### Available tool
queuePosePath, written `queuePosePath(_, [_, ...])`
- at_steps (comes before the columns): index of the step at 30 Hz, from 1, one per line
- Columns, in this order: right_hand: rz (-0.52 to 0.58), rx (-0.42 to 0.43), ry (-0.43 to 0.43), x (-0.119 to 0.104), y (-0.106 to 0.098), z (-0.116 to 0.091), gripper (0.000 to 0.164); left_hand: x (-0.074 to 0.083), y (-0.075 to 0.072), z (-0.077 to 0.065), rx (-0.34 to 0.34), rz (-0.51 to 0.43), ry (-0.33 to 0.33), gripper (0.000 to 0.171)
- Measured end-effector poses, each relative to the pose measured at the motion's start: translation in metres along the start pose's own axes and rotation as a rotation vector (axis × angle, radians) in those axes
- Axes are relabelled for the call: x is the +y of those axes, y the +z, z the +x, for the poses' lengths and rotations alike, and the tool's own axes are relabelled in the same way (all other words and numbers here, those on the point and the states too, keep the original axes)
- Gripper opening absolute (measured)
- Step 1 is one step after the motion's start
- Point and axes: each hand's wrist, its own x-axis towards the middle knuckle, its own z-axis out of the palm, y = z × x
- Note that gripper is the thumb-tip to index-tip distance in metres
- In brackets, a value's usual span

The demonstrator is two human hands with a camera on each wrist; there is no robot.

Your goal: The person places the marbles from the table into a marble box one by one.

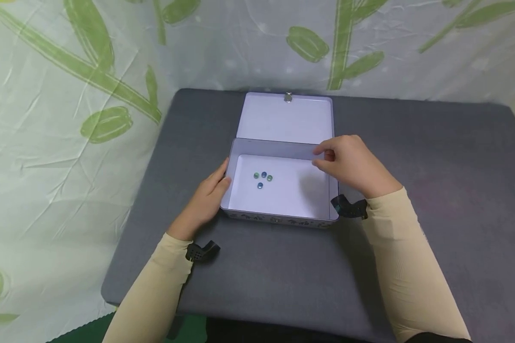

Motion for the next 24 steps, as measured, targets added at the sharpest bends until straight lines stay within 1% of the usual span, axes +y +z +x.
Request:
queuePosePath(3, [-0.003,0.016,0.041,0.012,-0.002,-0.011,0.022,0.001,0.0,0.0,-0.001,0.004,-0.008,0.061])
queuePosePath(7, [0.001,0.019,0.097,0.026,-0.004,-0.025,0.024,0.001,0.0,0.0,0.006,0.006,-0.013,0.061])
queuePosePath(11, [-0.018,0.02,0.138,0.042,-0.005,-0.038,0.027,0.0,0.001,0.002,-0.002,0.006,-0.016,0.061])
queuePosePath(17, [-0.018,0.004,0.161,0.058,-0.004,-0.048,0.029,-0.003,-0.002,-0.001,0.012,0.003,-0.021,0.061])
queuePosePath(24, [-0.009,-0.016,0.162,0.076,0.006,-0.055,0.029,-0.005,-0.01,-0.006,0.032,0.007,-0.044,0.061])
